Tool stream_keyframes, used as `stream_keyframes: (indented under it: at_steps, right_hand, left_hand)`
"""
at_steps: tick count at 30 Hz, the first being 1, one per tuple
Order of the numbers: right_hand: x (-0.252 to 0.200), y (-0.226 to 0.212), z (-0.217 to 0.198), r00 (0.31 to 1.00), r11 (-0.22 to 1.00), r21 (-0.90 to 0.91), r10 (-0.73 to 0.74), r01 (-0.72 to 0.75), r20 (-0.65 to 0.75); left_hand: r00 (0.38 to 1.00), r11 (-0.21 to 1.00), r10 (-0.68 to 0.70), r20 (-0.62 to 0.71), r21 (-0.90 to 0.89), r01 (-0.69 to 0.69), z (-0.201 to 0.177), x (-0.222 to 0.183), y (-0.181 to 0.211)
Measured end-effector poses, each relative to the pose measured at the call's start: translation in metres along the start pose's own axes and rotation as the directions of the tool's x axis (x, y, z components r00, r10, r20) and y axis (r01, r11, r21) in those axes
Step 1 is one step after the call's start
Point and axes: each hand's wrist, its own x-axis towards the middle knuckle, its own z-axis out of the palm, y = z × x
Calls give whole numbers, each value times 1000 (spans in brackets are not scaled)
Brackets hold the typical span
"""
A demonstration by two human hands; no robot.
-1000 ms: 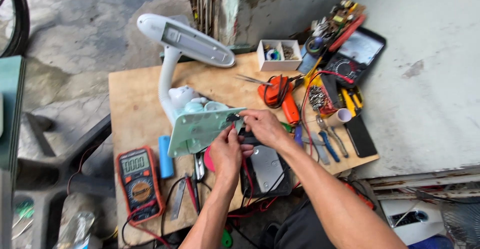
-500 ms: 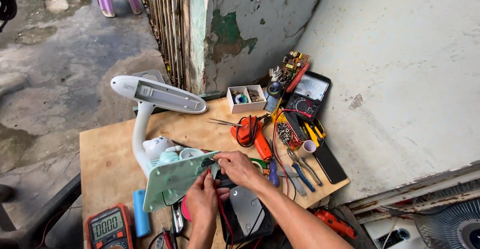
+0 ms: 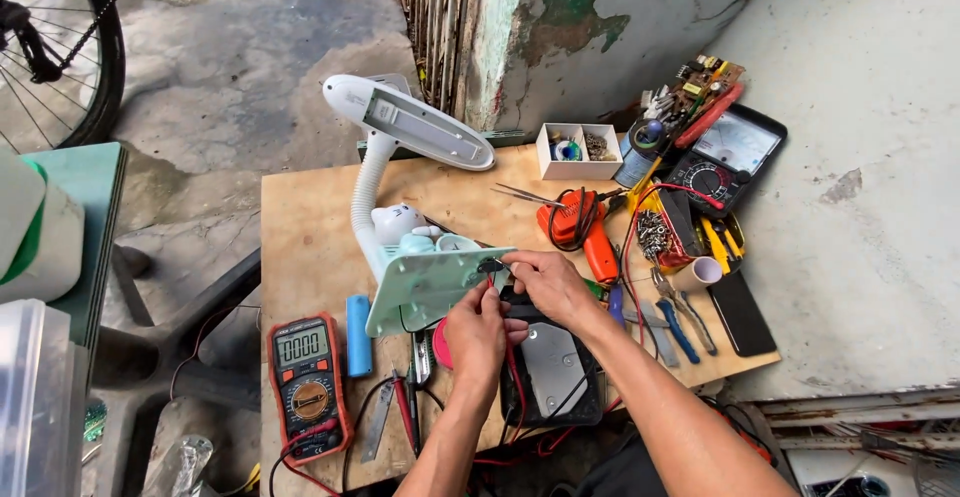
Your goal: Testing and repairing the internal circuit board of a portable desk lamp using a multimeter and pliers.
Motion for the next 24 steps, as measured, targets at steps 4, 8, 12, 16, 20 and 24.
stream_keyframes:
  at_steps: [4, 8, 12, 16, 20, 24]
  right_hand:
    - [2, 3, 1, 1000, 1000, 17, -13, 13, -10]
    - [0, 2, 2, 1000, 999, 27, -18, 19, -13]
    - [1, 3, -2, 1000, 999, 33, -22, 22, -1]
    - [-23, -29, -17, 1000, 996, 87, -18, 18, -6]
    - [-23, -47, -36, 996, 993, 84, -81, 84, -49]
    - [-13, -81, -43, 988, 967, -214, -123, 141, 96]
  left_hand:
    - [1000, 1000, 3, 12, 15, -3, 1, 1, 0]
    - [1000, 1000, 6, 15, 2, -6, -1, -2, 3]
    - [1000, 1000, 13, 20, -11, -13, -2, 1, -1]
    - [999, 999, 13, 50, -39, -11, -6, -3, 1]
    - [996, 996, 13, 91, -87, -5, -11, -10, 4]
    - [998, 999, -40, 57, -7, 41, -13, -28, 12]
